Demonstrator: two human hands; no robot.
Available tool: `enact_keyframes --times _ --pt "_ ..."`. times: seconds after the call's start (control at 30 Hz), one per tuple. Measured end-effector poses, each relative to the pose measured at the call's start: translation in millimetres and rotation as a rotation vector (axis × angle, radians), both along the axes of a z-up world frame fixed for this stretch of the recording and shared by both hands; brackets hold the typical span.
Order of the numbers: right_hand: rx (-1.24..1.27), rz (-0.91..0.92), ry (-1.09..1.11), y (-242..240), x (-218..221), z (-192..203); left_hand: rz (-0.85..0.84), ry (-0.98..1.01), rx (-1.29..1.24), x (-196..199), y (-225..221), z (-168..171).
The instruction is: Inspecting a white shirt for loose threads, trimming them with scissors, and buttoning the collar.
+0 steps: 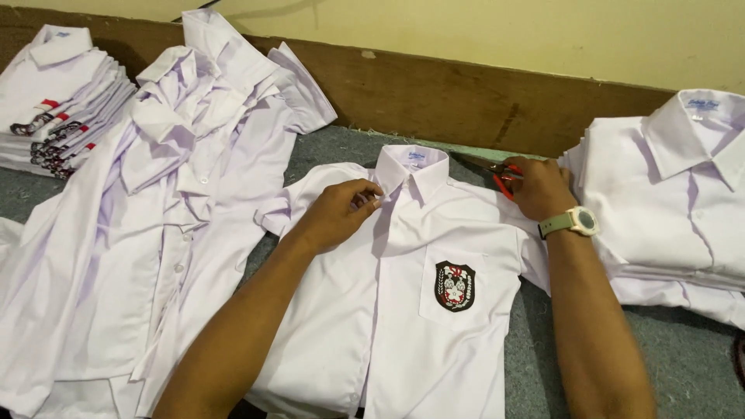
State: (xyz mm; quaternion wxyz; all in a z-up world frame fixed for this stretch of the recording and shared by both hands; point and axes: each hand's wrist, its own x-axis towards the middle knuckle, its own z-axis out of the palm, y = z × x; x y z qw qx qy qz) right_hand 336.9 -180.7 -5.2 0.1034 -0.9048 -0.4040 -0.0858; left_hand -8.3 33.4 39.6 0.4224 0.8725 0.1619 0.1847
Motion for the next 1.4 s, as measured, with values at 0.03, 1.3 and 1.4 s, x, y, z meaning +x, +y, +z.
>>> enact_keyframes --times 0.03,1.3,1.4 --pt "-0.002 0.004 -0.01 0.4 1.1 -6.3 -0.001 0.015 -0.008 -0.9 -1.0 1.7" --pt "0.291 0.613 -0.675 72.8 -145.5 3.4 -0.176 0.271 0.126 31.3 2.3 32.8" --pt "0.329 0.645 -0.563 70.3 -141.0 2.4 -0.169 0.326 0.194 40.8 8.1 24.6"
